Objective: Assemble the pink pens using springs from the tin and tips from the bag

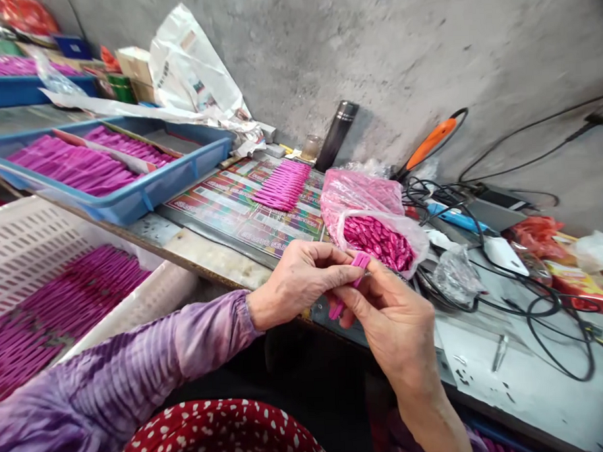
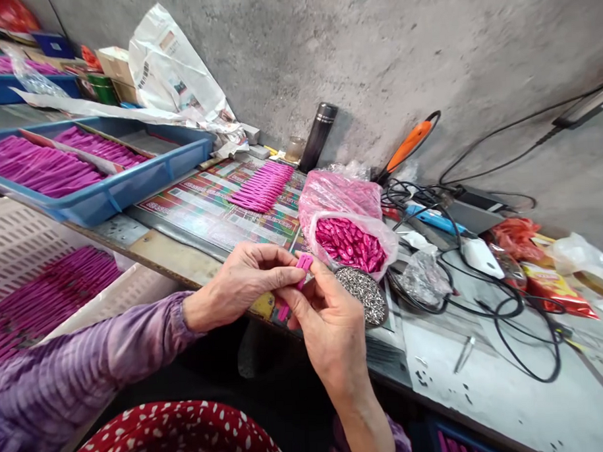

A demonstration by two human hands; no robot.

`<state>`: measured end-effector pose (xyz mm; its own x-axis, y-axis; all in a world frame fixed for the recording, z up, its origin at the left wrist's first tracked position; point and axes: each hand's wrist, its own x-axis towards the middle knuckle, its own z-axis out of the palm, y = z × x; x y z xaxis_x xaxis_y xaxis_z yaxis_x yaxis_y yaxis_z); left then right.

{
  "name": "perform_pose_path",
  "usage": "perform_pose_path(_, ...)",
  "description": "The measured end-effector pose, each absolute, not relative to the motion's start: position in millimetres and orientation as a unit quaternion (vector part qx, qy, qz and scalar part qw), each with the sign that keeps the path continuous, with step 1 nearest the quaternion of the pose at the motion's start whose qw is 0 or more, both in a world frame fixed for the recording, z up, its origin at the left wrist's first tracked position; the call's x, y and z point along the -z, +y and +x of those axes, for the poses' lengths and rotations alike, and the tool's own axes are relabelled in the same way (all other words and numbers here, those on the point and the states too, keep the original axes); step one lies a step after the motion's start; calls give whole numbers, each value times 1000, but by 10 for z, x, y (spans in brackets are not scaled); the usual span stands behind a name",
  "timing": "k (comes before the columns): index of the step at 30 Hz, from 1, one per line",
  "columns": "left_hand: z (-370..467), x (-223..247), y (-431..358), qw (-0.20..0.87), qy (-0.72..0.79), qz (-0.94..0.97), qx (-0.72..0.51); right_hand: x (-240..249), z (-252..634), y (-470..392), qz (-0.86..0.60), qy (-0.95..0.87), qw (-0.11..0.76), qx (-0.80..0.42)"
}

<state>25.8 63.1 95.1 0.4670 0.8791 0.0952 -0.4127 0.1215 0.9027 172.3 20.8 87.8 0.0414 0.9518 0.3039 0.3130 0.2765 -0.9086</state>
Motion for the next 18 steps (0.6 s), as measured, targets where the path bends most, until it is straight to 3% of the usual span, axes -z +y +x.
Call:
perform_pose_path(11, 372, -1119, 936, 648, 232, 533, -492, -1068, 1808, 537, -489, -631, 530, -287)
perform_pose_path(18, 408, -1032, 955, 655, 226, 541, -476, -936, 1823, 536, -492, -626, 539, -274)
